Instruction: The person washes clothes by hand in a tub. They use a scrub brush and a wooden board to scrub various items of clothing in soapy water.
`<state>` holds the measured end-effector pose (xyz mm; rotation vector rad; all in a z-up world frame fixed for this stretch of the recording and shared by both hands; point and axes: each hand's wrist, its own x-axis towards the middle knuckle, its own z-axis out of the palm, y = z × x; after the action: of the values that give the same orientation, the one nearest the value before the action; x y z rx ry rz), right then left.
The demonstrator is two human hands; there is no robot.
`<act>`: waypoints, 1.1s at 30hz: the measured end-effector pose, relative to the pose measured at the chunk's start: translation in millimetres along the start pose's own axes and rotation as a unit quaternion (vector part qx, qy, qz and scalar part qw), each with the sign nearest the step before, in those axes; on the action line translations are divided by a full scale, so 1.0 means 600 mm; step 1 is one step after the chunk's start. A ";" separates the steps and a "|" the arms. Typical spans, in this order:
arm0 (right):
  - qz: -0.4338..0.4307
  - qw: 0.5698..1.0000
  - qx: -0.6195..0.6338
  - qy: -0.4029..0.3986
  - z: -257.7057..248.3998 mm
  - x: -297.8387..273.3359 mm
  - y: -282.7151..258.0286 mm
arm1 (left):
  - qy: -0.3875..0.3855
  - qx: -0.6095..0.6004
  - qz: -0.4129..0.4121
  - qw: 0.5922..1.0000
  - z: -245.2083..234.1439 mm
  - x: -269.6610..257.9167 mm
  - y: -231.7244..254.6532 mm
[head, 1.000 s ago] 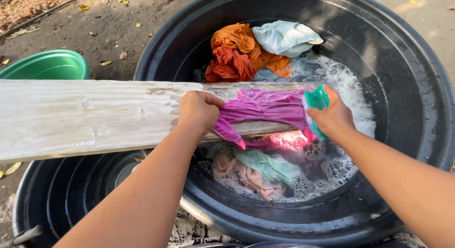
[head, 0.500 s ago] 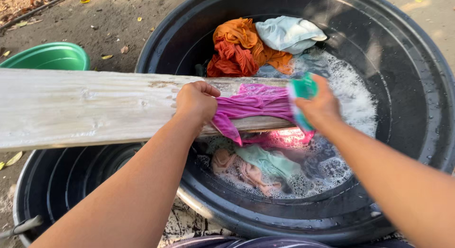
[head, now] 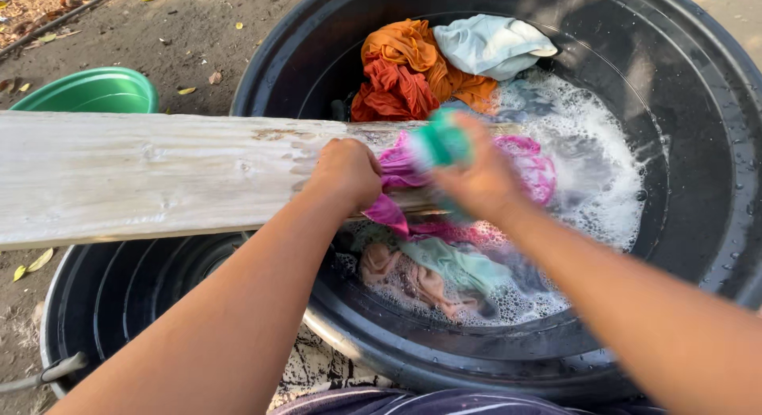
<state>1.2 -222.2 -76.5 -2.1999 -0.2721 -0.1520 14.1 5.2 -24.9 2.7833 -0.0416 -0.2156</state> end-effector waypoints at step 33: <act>0.065 0.996 0.052 -0.016 0.055 0.016 -0.059 | 0.020 0.029 -0.057 0.998 -0.039 -0.036 0.031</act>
<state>2.2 -174.1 -66.8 -2.1101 -0.1505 -0.0298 -3.7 -3.5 6.1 2.8496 0.1242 -0.1909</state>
